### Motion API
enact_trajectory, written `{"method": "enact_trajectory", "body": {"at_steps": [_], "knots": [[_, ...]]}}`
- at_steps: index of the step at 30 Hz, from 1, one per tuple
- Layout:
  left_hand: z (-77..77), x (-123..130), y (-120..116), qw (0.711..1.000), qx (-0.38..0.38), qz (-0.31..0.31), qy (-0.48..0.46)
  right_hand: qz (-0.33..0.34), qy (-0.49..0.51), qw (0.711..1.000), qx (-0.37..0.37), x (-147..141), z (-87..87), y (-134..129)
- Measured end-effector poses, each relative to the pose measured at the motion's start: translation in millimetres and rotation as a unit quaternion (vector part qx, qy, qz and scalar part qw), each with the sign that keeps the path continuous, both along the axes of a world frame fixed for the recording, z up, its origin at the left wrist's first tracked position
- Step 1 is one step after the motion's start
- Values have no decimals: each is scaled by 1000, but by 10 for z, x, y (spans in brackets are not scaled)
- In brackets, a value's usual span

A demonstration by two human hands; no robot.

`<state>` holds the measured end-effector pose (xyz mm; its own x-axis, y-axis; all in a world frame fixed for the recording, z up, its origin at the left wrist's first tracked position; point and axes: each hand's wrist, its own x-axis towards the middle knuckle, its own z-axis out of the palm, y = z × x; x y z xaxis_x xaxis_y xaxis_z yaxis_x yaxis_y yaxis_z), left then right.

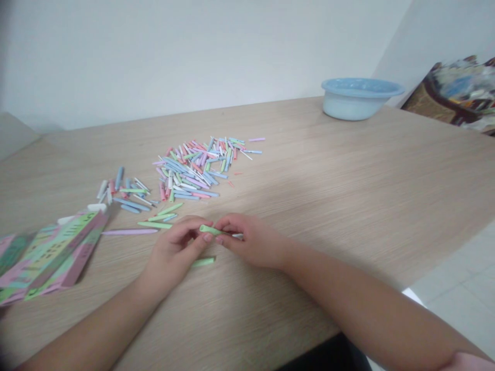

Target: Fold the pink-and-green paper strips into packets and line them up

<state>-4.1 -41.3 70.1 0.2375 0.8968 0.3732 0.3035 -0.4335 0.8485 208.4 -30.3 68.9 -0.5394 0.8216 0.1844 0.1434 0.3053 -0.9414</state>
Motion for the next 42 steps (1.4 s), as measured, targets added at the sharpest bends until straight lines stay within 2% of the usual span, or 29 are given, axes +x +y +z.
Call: {"method": "enact_trajectory", "body": {"at_steps": [3, 7, 10, 15, 23, 30, 33, 37, 40, 42], "knots": [[13, -26, -30, 1000, 8, 3, 13, -30, -28, 998, 57, 16, 23, -21], [21, -72, -38, 998, 32, 36, 26, -109, -124, 972, 169, 115, 64, 22], [16, -97, -18, 996, 42, 43, 58, -70, -193, 957, 206, 176, 68, 91], [-15, -111, -1, 996, 32, 31, 83, 5, -308, 926, 217, 176, 49, 136], [-68, -116, 0, 995, 16, 39, 89, 31, -347, 908, 233, 275, 131, 138], [-73, -114, 10, 995, 9, 35, 92, 13, -386, 888, 250, 223, 32, 160], [-83, -110, 11, 995, 13, 37, 87, -18, -353, 912, 210, 227, 23, 165], [-98, -113, 14, 996, 27, 48, 67, -97, -256, 959, 70, 251, 72, 200], [-115, -123, 15, 997, 35, 52, 38, -116, -112, 985, -60, 237, 80, 232], [-123, -127, 12, 998, 36, 48, 33, -117, 4, 985, -126, 211, 57, 241]]}}
